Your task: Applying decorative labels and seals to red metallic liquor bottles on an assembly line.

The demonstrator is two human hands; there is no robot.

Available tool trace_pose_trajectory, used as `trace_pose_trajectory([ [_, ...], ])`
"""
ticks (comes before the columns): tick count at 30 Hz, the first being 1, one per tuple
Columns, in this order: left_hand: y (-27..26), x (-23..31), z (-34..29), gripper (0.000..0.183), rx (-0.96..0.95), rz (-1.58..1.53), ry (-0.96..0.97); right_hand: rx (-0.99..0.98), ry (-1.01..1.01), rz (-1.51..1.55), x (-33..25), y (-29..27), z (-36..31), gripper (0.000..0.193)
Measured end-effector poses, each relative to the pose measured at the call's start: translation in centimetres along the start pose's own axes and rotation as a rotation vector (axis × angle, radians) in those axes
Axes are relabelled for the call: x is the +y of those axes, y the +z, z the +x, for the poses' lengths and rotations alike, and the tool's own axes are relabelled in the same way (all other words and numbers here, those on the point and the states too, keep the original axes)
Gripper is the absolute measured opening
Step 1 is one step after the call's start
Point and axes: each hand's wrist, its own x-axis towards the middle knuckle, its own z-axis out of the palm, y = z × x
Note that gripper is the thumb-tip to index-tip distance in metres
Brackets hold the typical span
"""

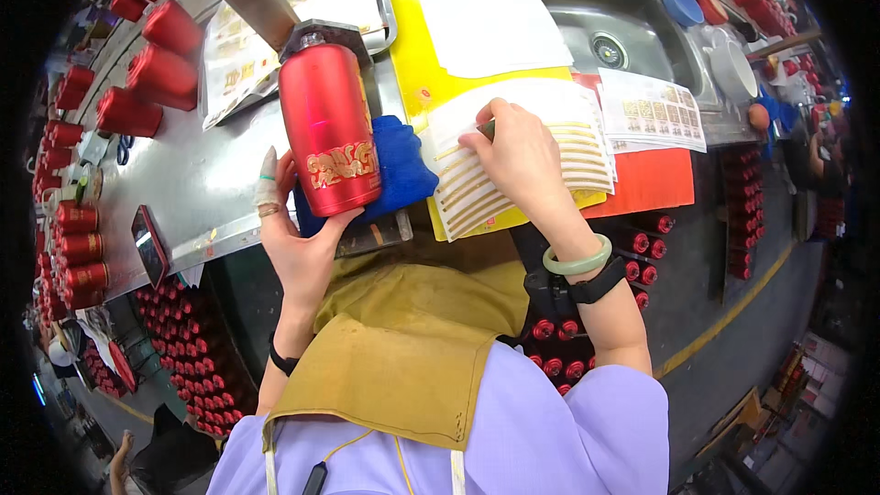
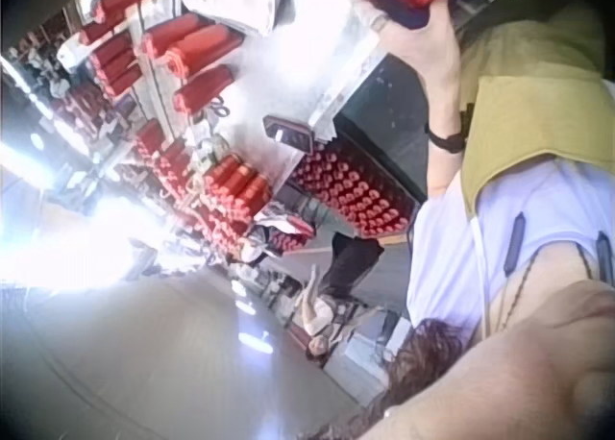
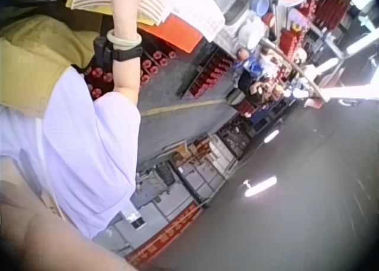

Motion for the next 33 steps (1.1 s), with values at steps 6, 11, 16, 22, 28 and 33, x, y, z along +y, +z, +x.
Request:
trace_pose_trajectory([
  [6,0.0,0.2,0.7,0.083,0.045,0.059,0.002,0.038,-0.089,-0.205,0.8,-0.6,-0.4,0.014],
  [11,-0.2,-0.2,0.6,0.081,0.031,0.103,0.021,0.109,-0.256,0.05,-5.6,-3.0,-3.2,0.01],
  [16,-1.0,0.8,0.5,0.082,-0.044,0.065,0.018,-0.023,-0.444,0.557,-10.3,-2.3,-5.1,0.006],
  [22,-1.7,0.4,-0.7,0.073,-0.141,-0.434,-0.125,-0.031,-0.355,0.509,-9.2,-0.7,-5.2,0.005],
  [28,-0.5,1.3,-0.2,0.07,-0.088,-0.411,-0.198,-0.023,-0.312,0.535,-8.8,-0.2,-5.4,0.006],
  [33,-0.3,1.3,-0.4,0.07,-0.072,-0.42,-0.2,-0.009,-0.29,0.534,-8.5,0.1,-5.5,0.006],
])
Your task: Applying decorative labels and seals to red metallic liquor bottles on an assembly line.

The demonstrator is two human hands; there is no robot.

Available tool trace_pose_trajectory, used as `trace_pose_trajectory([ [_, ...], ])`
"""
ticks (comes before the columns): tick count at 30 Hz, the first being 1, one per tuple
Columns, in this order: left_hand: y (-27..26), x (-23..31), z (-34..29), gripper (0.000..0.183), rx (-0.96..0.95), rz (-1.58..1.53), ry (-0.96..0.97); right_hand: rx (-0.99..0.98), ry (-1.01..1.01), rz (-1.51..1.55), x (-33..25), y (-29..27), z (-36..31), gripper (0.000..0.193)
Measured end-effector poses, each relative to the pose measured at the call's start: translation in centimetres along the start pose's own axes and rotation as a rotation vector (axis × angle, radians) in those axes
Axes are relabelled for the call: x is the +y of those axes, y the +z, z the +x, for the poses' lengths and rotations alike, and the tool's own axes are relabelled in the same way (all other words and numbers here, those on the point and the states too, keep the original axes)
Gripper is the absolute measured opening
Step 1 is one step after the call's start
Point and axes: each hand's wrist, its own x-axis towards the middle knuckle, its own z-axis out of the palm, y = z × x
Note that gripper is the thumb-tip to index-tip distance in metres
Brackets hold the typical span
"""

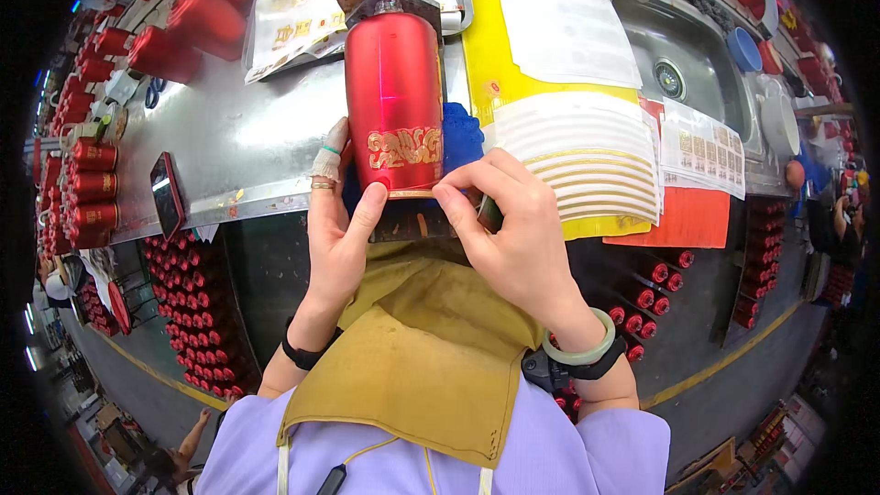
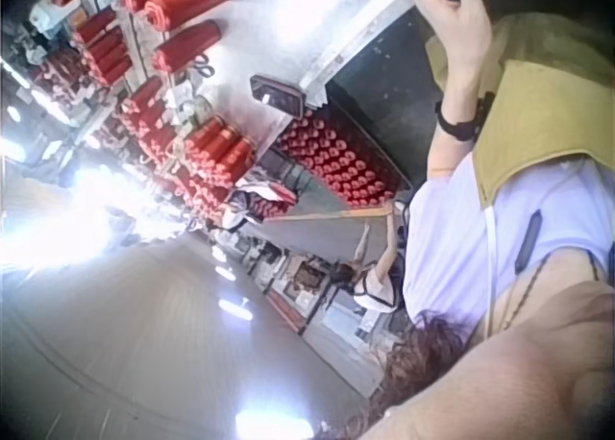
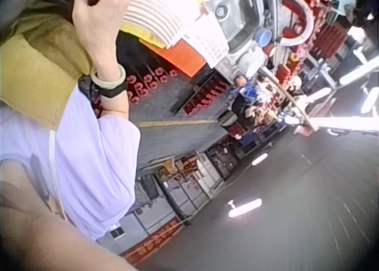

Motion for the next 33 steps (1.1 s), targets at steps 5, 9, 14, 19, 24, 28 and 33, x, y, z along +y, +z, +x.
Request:
trace_pose_trajectory([
  [5,0.0,-0.2,-0.1,0.07,0.003,0.063,0.02,0.008,-0.001,-0.015,0.2,0.0,0.0,0.007],
  [9,0.2,0.2,0.0,0.069,0.007,0.045,0.004,0.003,0.0,-0.014,0.2,0.0,0.1,0.008],
  [14,0.2,-0.4,-0.2,0.063,0.041,0.07,0.056,0.005,0.007,-0.016,0.5,0.3,0.1,0.008],
  [19,-0.5,-0.9,-0.8,0.056,0.175,0.27,0.283,-0.007,0.031,-0.003,0.2,0.1,0.2,0.009],
  [24,-0.7,-1.0,0.2,0.027,0.101,0.723,0.809,-0.007,0.023,0.011,0.3,0.3,0.3,0.01],
  [28,-0.8,-1.8,0.7,0.023,0.202,0.696,0.833,-0.029,0.004,-0.001,0.6,0.0,0.6,0.012],
  [33,-0.8,-2.6,-0.1,0.035,0.224,0.668,0.743,-0.086,0.031,-0.021,1.1,-0.8,0.8,0.017],
])
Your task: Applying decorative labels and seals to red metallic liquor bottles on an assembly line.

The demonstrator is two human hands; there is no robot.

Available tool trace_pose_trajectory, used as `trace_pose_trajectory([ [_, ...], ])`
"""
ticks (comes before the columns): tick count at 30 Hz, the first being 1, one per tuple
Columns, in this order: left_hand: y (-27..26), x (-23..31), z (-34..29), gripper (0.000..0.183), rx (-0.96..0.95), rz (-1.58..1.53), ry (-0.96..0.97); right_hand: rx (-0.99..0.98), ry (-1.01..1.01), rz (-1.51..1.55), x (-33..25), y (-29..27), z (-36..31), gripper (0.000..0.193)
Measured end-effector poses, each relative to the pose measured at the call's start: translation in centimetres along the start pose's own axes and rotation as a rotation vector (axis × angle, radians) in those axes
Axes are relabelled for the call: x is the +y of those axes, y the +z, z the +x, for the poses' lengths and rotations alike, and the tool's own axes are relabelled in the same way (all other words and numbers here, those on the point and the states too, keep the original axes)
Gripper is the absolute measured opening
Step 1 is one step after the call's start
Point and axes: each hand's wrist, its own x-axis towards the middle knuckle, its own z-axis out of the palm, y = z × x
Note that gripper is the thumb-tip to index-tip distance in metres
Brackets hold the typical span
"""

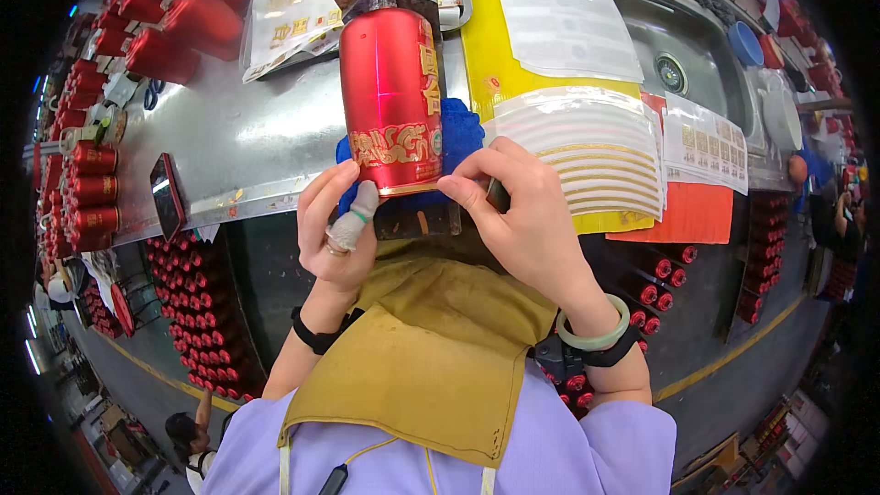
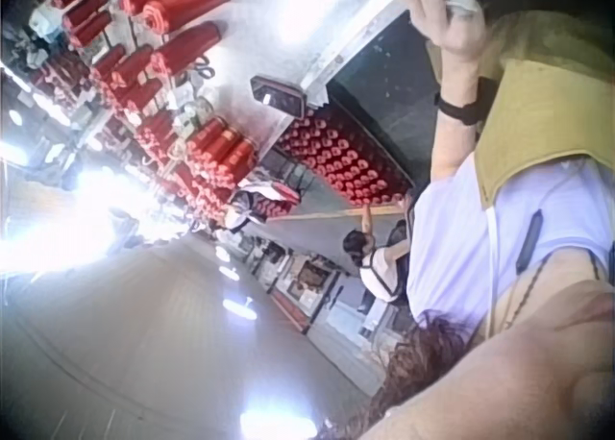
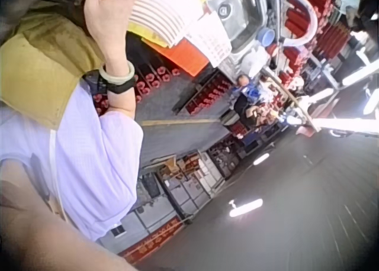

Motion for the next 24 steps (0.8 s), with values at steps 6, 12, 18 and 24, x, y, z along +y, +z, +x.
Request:
trace_pose_trajectory([
  [6,0.6,1.8,0.9,0.037,-0.007,0.122,0.066,-0.033,0.035,-0.004,0.4,-0.3,0.3,0.019],
  [12,0.8,0.3,-0.2,0.03,0.061,-0.146,-0.179,-0.033,-0.027,0.041,0.5,-0.3,0.5,0.021],
  [18,0.1,0.4,-0.2,0.038,0.012,0.152,0.11,-0.036,-0.039,0.008,0.7,-0.6,0.5,0.021],
  [24,0.6,1.1,1.2,0.034,-0.013,0.121,0.097,-0.026,-0.044,-0.011,1.1,-0.4,0.4,0.021],
])
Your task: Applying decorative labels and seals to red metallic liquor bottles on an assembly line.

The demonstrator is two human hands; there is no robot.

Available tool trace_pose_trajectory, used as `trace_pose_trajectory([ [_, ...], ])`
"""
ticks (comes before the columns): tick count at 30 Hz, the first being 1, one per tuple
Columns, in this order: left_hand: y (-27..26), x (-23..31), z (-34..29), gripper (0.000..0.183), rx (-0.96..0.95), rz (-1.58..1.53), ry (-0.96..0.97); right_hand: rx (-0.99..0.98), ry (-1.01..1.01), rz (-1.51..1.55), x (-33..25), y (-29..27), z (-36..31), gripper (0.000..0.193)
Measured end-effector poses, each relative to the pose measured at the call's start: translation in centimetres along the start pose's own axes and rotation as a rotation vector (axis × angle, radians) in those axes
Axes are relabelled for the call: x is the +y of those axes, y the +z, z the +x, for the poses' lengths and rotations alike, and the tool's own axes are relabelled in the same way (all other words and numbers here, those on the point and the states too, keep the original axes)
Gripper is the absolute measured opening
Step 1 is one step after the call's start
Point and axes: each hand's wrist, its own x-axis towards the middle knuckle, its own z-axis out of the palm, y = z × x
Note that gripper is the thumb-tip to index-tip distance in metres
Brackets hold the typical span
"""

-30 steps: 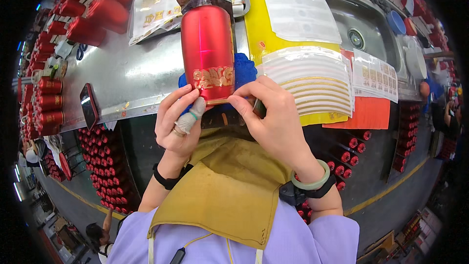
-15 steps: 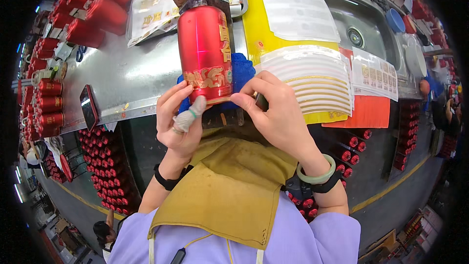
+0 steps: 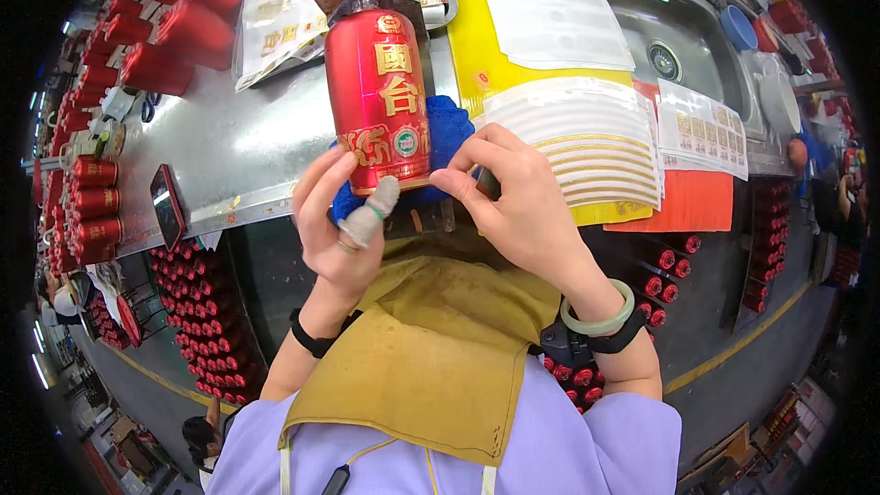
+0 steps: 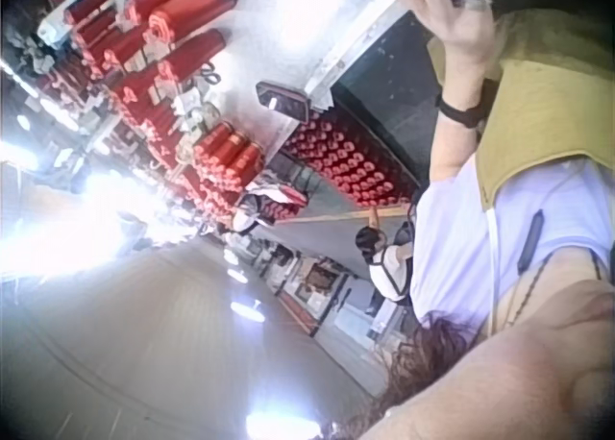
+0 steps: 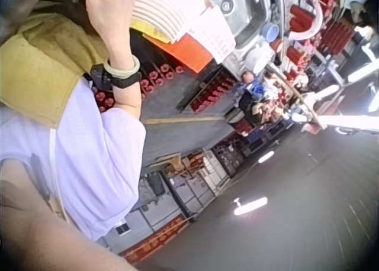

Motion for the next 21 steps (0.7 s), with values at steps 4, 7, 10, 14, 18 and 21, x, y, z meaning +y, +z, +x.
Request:
trace_pose_trajectory([
  [4,0.5,-1.1,-1.8,0.042,0.022,-0.246,-0.14,0.005,-0.034,0.048,-1.1,0.1,0.0,0.02],
  [7,0.3,-1.2,-2.8,0.045,0.057,-0.459,-0.352,0.006,-0.036,0.063,-1.0,0.3,0.1,0.02],
  [10,-0.5,-1.0,-1.9,0.05,-0.026,-0.116,-0.124,0.004,-0.008,0.061,-0.7,0.1,0.1,0.02],
  [14,0.8,-0.3,-2.2,0.035,0.141,-0.001,-0.08,0.002,-0.007,0.059,-0.3,0.1,0.2,0.02],
  [18,-0.4,1.1,-0.3,0.027,-0.044,0.124,0.042,-0.006,0.039,0.047,0.2,-0.1,0.2,0.021],
  [21,0.2,-0.7,-0.3,0.036,-0.029,-0.135,0.035,-0.006,0.037,0.044,-0.3,-0.2,0.1,0.021],
])
